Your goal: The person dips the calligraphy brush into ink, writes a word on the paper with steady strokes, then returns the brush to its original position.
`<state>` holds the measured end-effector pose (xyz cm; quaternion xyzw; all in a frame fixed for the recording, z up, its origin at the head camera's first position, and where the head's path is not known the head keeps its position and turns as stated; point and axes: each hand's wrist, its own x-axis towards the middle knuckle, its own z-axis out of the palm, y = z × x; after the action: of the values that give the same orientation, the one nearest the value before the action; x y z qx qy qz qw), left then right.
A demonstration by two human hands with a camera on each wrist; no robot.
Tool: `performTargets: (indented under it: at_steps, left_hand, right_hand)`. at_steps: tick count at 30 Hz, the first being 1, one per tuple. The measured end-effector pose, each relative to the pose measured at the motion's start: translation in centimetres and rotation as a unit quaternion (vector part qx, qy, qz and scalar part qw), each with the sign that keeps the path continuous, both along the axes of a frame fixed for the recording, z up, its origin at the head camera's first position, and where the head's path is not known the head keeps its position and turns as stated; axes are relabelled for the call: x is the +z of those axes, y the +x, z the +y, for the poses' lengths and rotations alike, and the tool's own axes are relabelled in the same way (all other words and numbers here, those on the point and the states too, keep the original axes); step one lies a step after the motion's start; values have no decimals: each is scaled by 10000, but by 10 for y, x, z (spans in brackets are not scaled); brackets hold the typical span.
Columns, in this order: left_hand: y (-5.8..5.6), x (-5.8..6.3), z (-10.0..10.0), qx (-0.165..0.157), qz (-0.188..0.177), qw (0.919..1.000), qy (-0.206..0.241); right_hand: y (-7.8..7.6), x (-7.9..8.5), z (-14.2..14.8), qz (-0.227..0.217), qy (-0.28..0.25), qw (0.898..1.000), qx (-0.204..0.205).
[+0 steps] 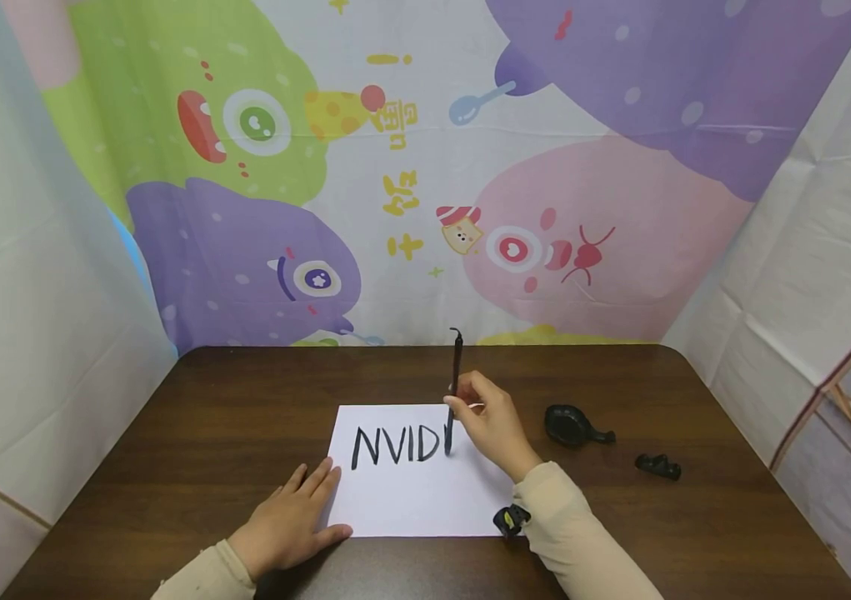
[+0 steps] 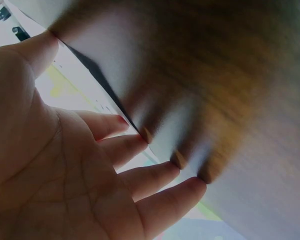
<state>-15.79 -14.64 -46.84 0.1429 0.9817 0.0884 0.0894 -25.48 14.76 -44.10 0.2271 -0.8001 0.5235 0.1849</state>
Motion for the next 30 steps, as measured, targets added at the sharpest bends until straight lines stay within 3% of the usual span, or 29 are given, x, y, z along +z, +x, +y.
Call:
performTargets:
  at_steps: [17,19,30]
  left_hand:
    - [0,-1,-1,11,2,10000,-4]
    - [0,-1,-1,3,2,10000,-2]
    - [0,0,-1,-2,12,10000,24]
  right_hand:
    - [6,3,-1,-237,-7,9996,141]
    - [11,10,-3,-220,43,9997,128]
    - [4,6,2,97,-70,9998,155]
